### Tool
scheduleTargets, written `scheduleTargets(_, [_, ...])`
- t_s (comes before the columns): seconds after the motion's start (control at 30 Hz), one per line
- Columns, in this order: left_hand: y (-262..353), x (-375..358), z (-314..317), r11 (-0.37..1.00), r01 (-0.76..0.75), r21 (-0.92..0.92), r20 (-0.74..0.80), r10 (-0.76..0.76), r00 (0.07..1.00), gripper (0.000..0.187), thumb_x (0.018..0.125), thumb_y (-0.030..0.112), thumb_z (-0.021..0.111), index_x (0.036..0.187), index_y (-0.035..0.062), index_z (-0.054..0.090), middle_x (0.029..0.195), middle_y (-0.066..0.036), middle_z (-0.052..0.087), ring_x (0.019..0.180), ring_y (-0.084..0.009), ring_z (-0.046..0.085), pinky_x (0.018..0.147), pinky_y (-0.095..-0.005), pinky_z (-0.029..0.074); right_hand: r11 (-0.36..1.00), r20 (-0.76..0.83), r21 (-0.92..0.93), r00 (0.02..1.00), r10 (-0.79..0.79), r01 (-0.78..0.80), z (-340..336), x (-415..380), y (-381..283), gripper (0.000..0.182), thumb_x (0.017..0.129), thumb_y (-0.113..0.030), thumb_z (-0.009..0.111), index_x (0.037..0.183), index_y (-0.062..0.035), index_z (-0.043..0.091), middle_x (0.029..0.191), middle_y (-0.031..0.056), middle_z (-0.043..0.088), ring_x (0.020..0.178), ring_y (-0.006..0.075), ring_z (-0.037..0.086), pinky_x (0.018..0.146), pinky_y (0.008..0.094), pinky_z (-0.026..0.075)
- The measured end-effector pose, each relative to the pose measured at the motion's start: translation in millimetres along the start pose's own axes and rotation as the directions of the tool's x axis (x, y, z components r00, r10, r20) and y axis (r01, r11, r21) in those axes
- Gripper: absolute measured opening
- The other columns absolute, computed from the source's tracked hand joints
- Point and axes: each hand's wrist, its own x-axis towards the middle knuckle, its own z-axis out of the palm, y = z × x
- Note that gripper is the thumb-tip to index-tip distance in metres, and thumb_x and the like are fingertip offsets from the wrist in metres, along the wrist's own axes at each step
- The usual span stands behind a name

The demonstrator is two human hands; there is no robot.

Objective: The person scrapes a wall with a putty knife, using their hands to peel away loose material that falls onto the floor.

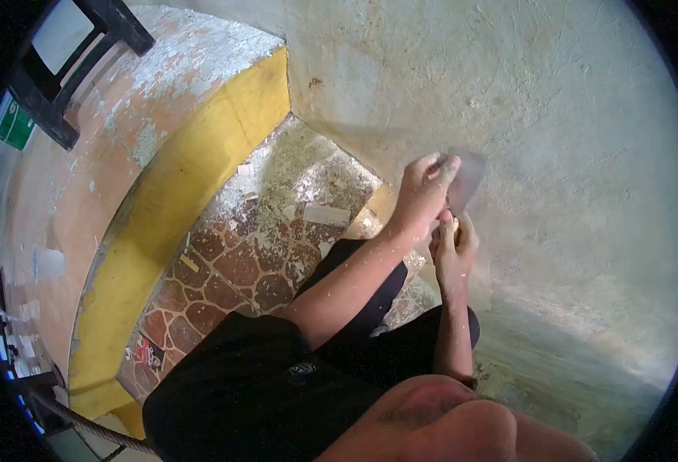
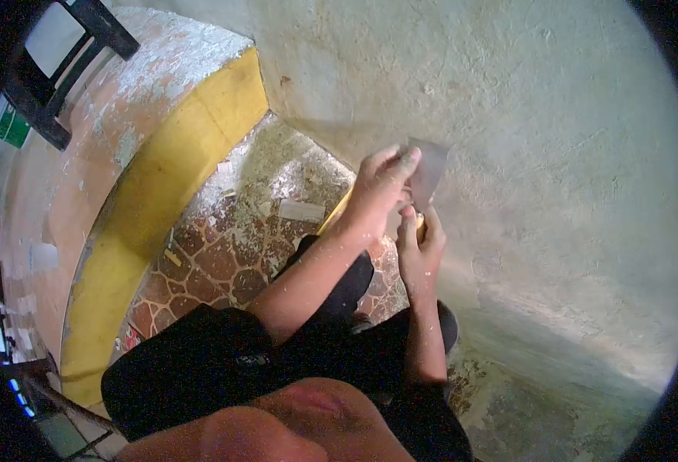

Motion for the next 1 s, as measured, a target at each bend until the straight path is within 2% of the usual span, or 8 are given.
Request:
scheduleTargets(0.2, [22.2, 6.9, -38.0, 0.835, 0.086, 0.543, -0.057, -0.066, 0.996, 0.040, 0.101, 0.037, 0.068, 0.099, -0.0029, 0.061, 0.081, -0.008, 0.063, 0.071, -0.0164, 0.061, 0.064, -0.0332, 0.054, 0.963, 0.095, -0.269, 0.995, 0.041, -0.014, 8.6, 19.1, 35.2, 0.038, 0.110, -0.036, 0.057, 0.089, -0.0039, 0.060, 0.062, -0.0046, 0.045, 0.051, 0.0036, 0.039, 0.047, 0.0247, 0.029])
scheduleTargets(0.27, [12.0, 16.7, -54.3, 0.458, 0.028, 0.889, 0.001, -0.063, 0.998, 0.048, 0.100, 0.041, 0.066, 0.087, -0.0049, 0.060, 0.075, -0.016, 0.062, 0.072, -0.0270, 0.065, 0.073, -0.0400, 0.056, 0.961, 0.084, -0.273, 0.995, 0.056, -0.031, 13.8, 23.8, 45.9, 0.043, 0.111, -0.038, 0.055, 0.086, -0.0035, 0.060, 0.061, -0.0037, 0.044, 0.052, 0.0049, 0.039, 0.049, 0.0270, 0.031])
scheduleTargets(0.33, [8.4, 12.3, -53.8, 0.370, 0.012, 0.929, 0.008, -0.054, 0.999, 0.054, 0.099, 0.045, 0.065, 0.084, -0.0066, 0.064, 0.080, -0.027, 0.067, 0.082, -0.0408, 0.071, 0.081, -0.0490, 0.056, 0.941, -0.011, -0.338, 1.000, -0.017, 0.012, 20.9, 25.5, 47.8, 0.043, 0.111, -0.037, 0.053, 0.086, -0.0027, 0.059, 0.061, -0.0031, 0.045, 0.055, 0.0065, 0.042, 0.051, 0.0289, 0.033])
scheduleTargets(0.37, [3.9, 6.2, -51.5, 0.282, 0.002, 0.960, 0.018, -0.072, 0.997, 0.053, 0.099, 0.044, 0.065, 0.090, -0.0083, 0.066, 0.087, -0.030, 0.069, 0.088, -0.0438, 0.071, 0.084, -0.0505, 0.056, 0.917, -0.023, -0.399, 1.000, 0.012, -0.021, 20.1, 25.2, 46.2, 0.039, 0.106, -0.032, 0.059, 0.095, 0.0055, 0.065, 0.076, 0.0240, 0.064, 0.068, 0.0247, 0.061, 0.066, 0.0421, 0.049])
scheduleTargets(0.47, [-8.1, -13.1, -31.0, 0.070, -0.017, 0.997, 0.027, -0.142, 0.989, 0.090, 0.096, 0.032, 0.067, 0.141, -0.0340, 0.024, 0.099, -0.030, 0.073, 0.094, -0.0385, 0.076, 0.080, -0.0439, 0.062, 0.916, 0.034, -0.391, 0.996, -0.088, 0.094, 13.2, 25.8, 72.3, 0.030, 0.099, -0.024, 0.065, 0.100, 0.0059, 0.067, 0.084, 0.0290, 0.067, 0.077, 0.0307, 0.071, 0.070, 0.0438, 0.051])
scheduleTargets(0.73, [-33.8, -8.7, -28.4, 0.033, -0.095, 0.995, 0.099, -0.157, 0.983, 0.096, 0.099, 0.037, 0.064, 0.147, -0.0304, 0.016, 0.131, -0.052, 0.050, 0.115, -0.0527, 0.065, 0.098, -0.0502, 0.055, 0.859, 0.223, -0.499, 0.975, -0.003, 0.117, -3.7, 20.1, 108.3, 0.033, 0.093, -0.013, 0.067, 0.116, 0.0092, 0.063, 0.097, 0.0319, 0.071, 0.097, 0.0485, 0.070, 0.076, 0.0484, 0.054])
scheduleTargets(0.83, [-31.9, 9.8, -39.1, 0.071, -0.104, 0.992, 0.114, -0.163, 0.980, 0.082, 0.100, 0.038, 0.064, 0.138, -0.0297, 0.037, 0.131, -0.049, 0.053, 0.122, -0.0526, 0.062, 0.104, -0.0488, 0.052, 0.870, 0.147, -0.492, 0.988, 0.055, 0.025, 5.4, 20.9, 122.7, 0.034, 0.099, -0.021, 0.065, 0.113, 0.0096, 0.063, 0.088, 0.0216, 0.074, 0.081, 0.0217, 0.069, 0.071, 0.0406, 0.053])
scheduleTargets(1.0, [-11.8, 19.3, -44.2, 0.216, -0.069, 0.974, 0.135, -0.311, 0.941, 0.059, 0.100, 0.021, 0.058, 0.130, -0.0291, 0.047, 0.126, -0.048, 0.056, 0.112, -0.0527, 0.066, 0.097, -0.0507, 0.055, 0.937, 0.054, -0.338, 0.995, -0.080, 0.094, 27.5, 13.6, 114.3, 0.033, 0.101, -0.021, 0.061, 0.108, 0.0107, 0.061, 0.082, 0.0162, 0.071, 0.077, 0.0173, 0.063, 0.068, 0.0415, 0.051])
